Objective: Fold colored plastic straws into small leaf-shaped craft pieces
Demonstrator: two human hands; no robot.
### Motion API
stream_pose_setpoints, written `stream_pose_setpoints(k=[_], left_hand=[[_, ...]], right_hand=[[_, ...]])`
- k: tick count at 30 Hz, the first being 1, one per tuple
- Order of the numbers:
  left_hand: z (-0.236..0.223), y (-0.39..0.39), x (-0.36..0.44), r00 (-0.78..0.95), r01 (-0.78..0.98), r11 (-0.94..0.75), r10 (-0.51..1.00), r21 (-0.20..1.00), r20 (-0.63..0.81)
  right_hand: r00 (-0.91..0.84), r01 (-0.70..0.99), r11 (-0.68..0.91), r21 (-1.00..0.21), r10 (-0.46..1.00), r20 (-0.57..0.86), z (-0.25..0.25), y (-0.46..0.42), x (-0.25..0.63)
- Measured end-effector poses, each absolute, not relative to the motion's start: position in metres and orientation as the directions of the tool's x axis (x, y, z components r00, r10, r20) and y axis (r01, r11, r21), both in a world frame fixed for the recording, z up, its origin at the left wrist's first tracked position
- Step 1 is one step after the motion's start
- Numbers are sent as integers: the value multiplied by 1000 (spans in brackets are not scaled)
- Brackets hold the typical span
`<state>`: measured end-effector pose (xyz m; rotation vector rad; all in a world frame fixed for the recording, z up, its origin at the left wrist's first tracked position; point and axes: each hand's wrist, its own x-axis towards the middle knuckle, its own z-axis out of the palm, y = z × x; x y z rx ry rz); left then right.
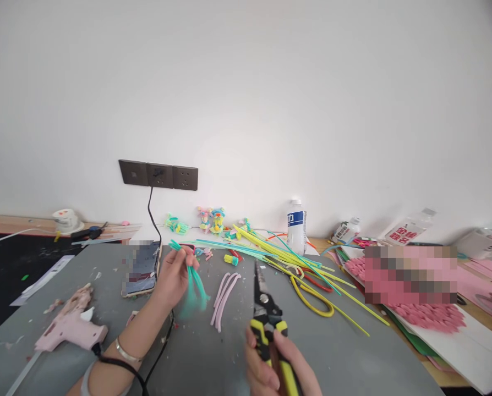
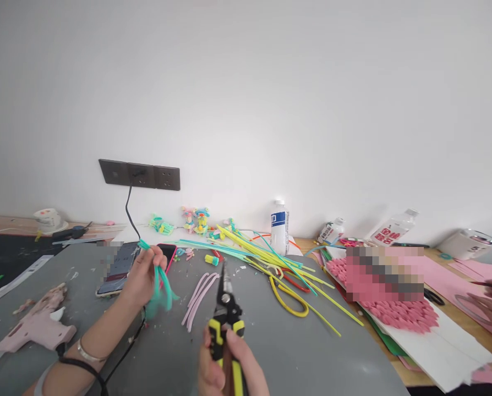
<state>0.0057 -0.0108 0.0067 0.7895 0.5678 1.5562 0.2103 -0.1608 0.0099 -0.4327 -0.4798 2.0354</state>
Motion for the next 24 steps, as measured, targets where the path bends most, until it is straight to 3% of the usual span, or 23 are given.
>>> stream_pose_setpoints(k=[3, 6, 10, 14, 16, 19, 24], left_hand=[[5, -1, -1, -146, -655, -166, 985, 737, 91], [2, 2, 1, -86, -606, -74, 996, 792, 28], [-3, -2, 11, 35, -581, 47, 999, 812, -33], [-4, -4, 14, -35, -559, -15, 999, 829, -5], [-4, -5, 11, -97, -486, -128, 991, 865, 92], [-4, -8, 8, -74, -262, -274, 962, 925, 264], [-9, -12, 11, 250, 128, -451, 877, 884, 411]], right_hand=[[-309, -777, -318, -543, 945, -111, 5, -150, 233], [-84, -712, -164, -682, 985, -150, -4, -140, 258], [170, -405, -112, -907, 966, -195, -15, -141, 282], [279, 35, -133, -990, 953, -118, -8, -143, 295], [282, 333, -151, -931, 958, -55, -4, -136, 298], [250, 686, -110, -719, 964, 90, -10, -120, 298], [205, 897, -81, -435, 947, 247, -42, -100, 293]])
